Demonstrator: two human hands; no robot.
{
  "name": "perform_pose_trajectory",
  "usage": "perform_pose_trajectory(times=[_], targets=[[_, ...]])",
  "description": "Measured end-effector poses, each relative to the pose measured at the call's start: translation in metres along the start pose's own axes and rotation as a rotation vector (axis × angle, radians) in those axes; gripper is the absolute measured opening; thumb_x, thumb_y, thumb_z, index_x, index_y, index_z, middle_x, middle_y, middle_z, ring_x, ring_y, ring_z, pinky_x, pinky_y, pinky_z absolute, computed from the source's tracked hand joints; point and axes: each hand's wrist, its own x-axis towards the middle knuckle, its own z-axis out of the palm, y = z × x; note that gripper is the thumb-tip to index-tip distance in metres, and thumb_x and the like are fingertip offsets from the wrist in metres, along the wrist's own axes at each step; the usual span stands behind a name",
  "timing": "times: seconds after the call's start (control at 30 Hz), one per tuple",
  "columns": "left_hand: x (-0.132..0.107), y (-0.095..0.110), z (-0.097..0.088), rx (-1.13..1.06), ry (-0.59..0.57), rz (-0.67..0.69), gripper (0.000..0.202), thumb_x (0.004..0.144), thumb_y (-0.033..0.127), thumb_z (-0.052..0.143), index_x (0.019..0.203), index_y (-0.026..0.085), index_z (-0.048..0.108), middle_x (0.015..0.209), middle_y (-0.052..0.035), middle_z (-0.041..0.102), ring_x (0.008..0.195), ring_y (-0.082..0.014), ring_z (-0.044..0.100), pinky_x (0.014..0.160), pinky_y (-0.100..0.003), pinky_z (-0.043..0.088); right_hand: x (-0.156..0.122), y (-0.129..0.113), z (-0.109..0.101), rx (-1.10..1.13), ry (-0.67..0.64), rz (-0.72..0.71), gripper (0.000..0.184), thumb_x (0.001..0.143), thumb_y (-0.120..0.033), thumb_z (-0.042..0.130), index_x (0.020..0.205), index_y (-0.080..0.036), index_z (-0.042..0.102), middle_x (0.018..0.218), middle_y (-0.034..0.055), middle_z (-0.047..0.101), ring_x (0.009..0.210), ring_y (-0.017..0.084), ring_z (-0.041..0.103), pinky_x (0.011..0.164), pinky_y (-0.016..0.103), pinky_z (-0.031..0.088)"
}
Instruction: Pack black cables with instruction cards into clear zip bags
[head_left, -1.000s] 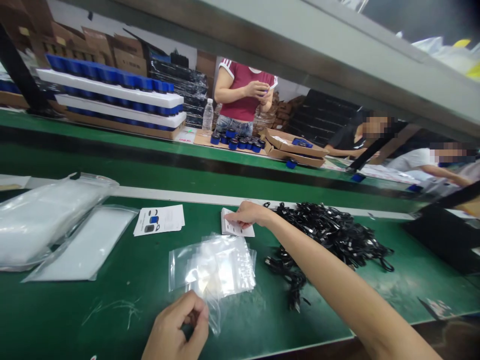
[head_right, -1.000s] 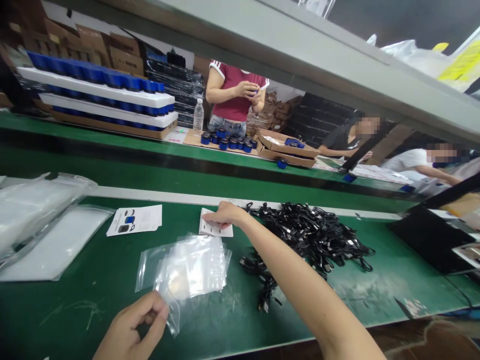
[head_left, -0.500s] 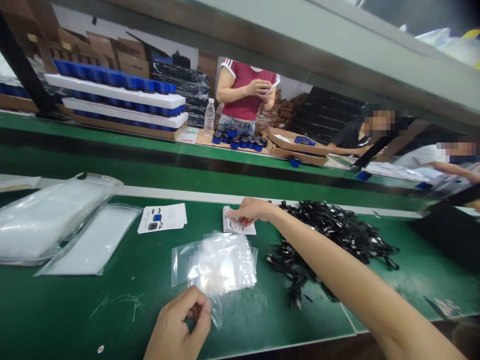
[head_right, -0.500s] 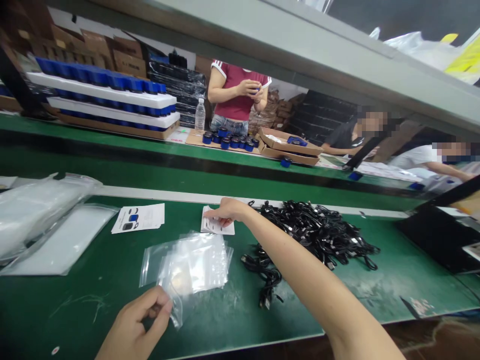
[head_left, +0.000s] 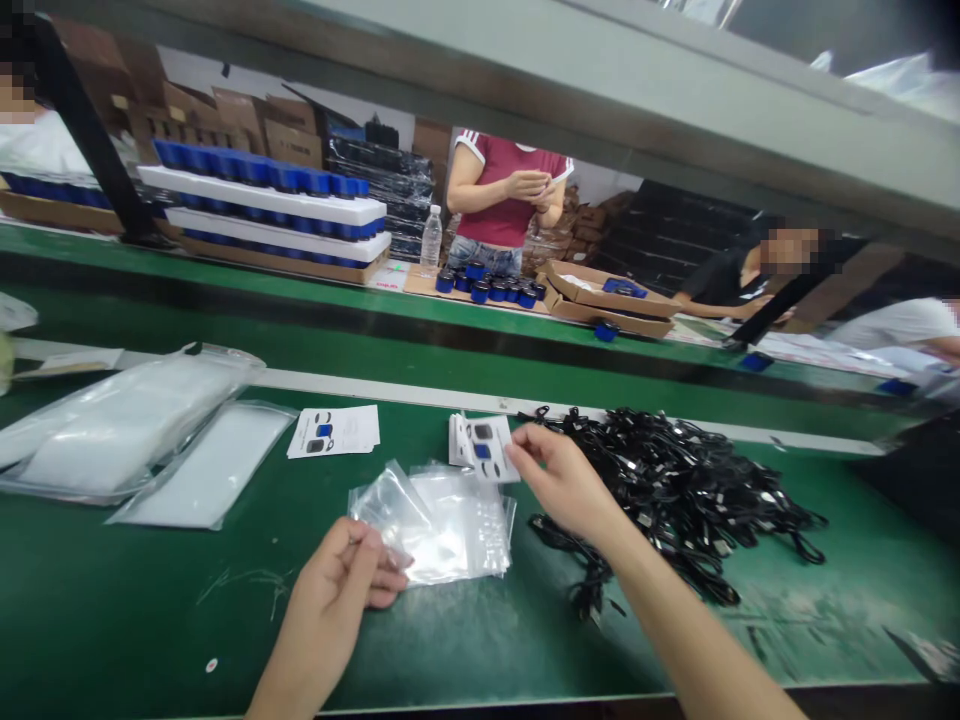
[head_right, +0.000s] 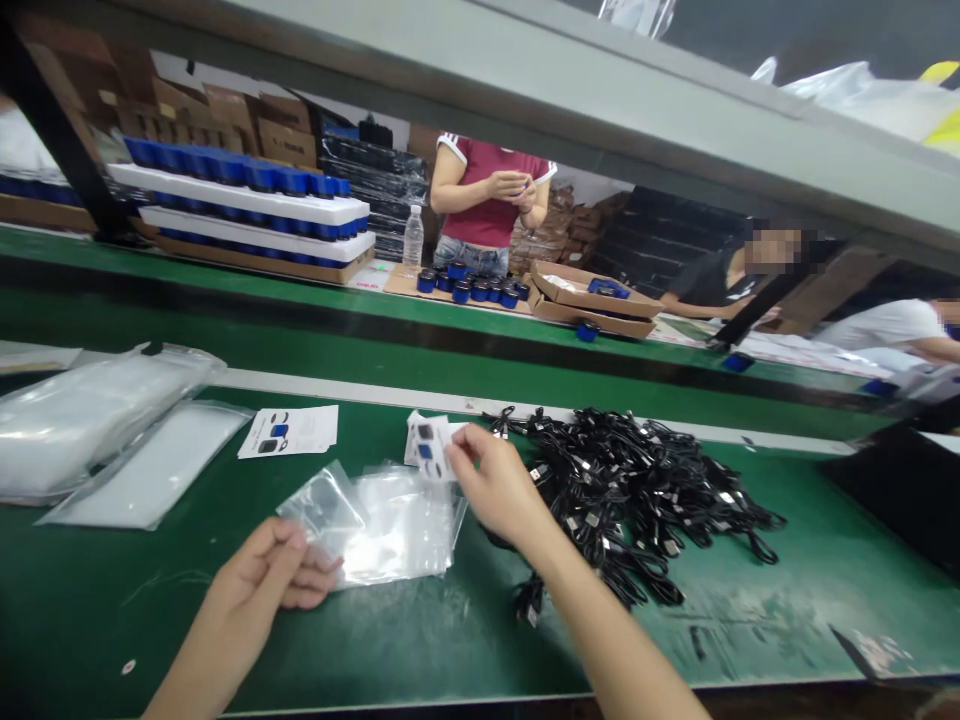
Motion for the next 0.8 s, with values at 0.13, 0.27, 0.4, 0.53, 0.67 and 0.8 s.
perform_pose_trajectory(times=[0.13, 0.27, 0.4, 0.53, 0.67, 0.8], targets=[[0.01, 0.012, 0.003, -0.04, 0.04, 0.075, 0.029, 0.081, 0.05, 0.049, 0.078, 0.021, 0.046, 0.071, -0.001, 0.07, 0.062, -0.0181, 0.068, 0.056, -0.031, 0.056, -0.062, -0.021, 0.026, -0.044, -0.047, -0.318, 0.016, 0.089, -0.017, 0.045, 0.078, -0.019, 0.057, 0.072, 0.0003, 0.059, 0.07, 0.016, 0.052, 0.065, 0.026, 0.038], [0.009, 0.011, 0.011, 0.119, 0.179, 0.266, 0.024, 0.083, 0.044, 0.047, 0.075, 0.021, 0.048, 0.058, 0.0048, 0.058, 0.05, -0.0127, 0.057, 0.047, -0.023, 0.048, -0.079, -0.024, 0.06, 0.0, -0.018, -0.406, 0.018, 0.086, -0.011, 0.045, 0.082, -0.019, 0.061, 0.073, 0.0031, 0.063, 0.071, 0.018, 0.055, 0.067, 0.029, 0.042], [0.007, 0.007, 0.012, 0.216, 0.33, 0.358, 0.022, 0.085, 0.04, 0.046, 0.071, 0.022, 0.046, 0.052, 0.0079, 0.043, 0.046, -0.0096, 0.042, 0.045, -0.019, 0.036, -0.084, -0.016, 0.088, 0.184, 0.138, -0.337, 0.017, 0.084, -0.014, 0.05, 0.096, -0.021, 0.059, 0.083, 0.0042, 0.064, 0.079, 0.02, 0.059, 0.072, 0.031, 0.046], [0.01, 0.009, 0.011, 0.254, 0.439, 0.412, 0.021, 0.087, 0.038, 0.043, 0.073, 0.022, 0.044, 0.058, 0.0065, 0.042, 0.053, -0.0108, 0.044, 0.049, -0.02, 0.037, -0.102, -0.015, 0.128, 0.614, 0.278, -0.05, 0.067, 0.063, -0.027, 0.075, 0.122, -0.023, 0.044, 0.114, 0.0095, 0.058, 0.097, 0.024, 0.059, 0.085, 0.035, 0.048], [0.01, 0.012, 0.013, 0.296, 0.463, 0.448, 0.02, 0.088, 0.036, 0.042, 0.072, 0.022, 0.043, 0.056, 0.0072, 0.041, 0.05, -0.0101, 0.043, 0.045, -0.018, 0.036, -0.109, -0.019, 0.154, 1.023, -0.016, 0.154, 0.054, 0.064, -0.046, 0.073, 0.105, -0.016, 0.057, 0.077, 0.0053, 0.068, 0.056, 0.018, 0.064, 0.052, 0.027, 0.052], [0.006, 0.011, 0.011, 0.375, 0.392, 0.478, 0.02, 0.086, 0.033, 0.045, 0.069, 0.022, 0.046, 0.049, 0.008, 0.045, 0.041, -0.0092, 0.045, 0.04, -0.018, 0.037, -0.1, -0.014, 0.132, 0.664, 0.136, 0.007, 0.024, 0.083, -0.029, 0.056, 0.065, -0.014, 0.061, 0.055, 0.0025, 0.062, 0.045, 0.014, 0.059, 0.046, 0.023, 0.046]])
